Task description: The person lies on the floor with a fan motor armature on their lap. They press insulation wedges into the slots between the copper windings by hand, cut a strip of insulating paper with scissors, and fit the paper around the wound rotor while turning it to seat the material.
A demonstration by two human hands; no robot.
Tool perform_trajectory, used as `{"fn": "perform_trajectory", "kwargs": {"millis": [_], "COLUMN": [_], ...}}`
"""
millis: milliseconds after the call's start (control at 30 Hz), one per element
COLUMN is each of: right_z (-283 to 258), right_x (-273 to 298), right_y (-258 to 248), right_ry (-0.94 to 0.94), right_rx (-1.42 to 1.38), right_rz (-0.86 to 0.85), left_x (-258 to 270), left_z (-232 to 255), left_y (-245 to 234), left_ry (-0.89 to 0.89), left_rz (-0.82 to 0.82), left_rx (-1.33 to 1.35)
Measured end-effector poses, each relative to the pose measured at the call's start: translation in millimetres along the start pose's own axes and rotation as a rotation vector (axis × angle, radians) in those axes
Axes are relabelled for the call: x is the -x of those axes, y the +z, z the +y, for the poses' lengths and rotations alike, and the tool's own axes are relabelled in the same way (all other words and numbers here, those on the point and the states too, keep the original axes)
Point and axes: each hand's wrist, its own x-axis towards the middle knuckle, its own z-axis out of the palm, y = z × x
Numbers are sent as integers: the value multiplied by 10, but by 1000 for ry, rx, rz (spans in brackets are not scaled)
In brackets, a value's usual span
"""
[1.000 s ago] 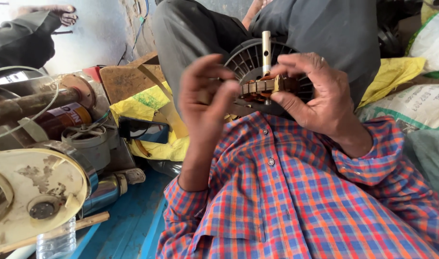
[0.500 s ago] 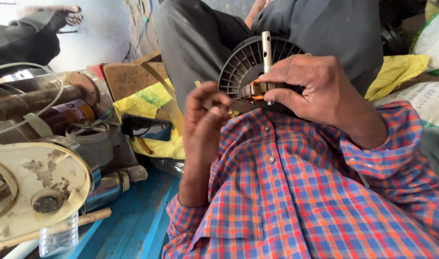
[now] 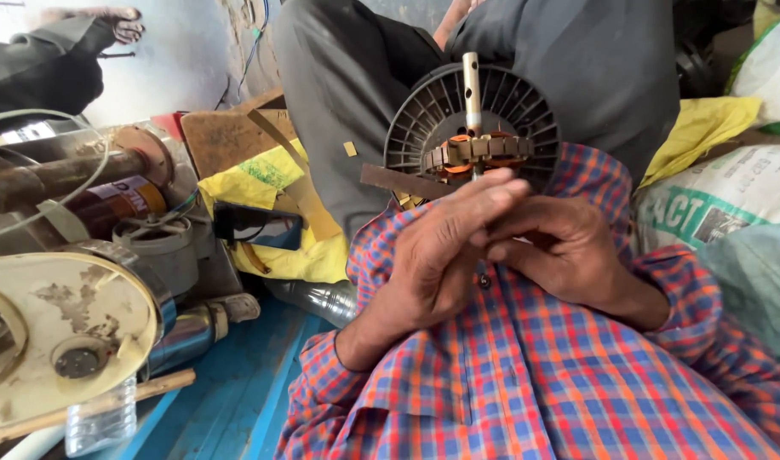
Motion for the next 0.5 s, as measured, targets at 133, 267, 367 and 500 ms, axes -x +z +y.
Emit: {"fn": "perform_trajectory", "kwargs": {"millis": [133,267,367,500], "right_z": [97,30,70,11], "right_x": [38,-47,-40,-70], "right_y": [-84,-42,-54,-12], "right_ry": [51,-136,-152,-237], "right_rx": [281,324,350,464], "right_rz": [213,236,313,357], "left_x": [258,195,112,18], "left_z": [-309,-253,-284,-305], "left_y": [69,92,127,141], "left_ry": [-36,-172,-178,16], "left_rz": [170,303,348,362], "left_rx": [-378,-327,-145,-484]}}
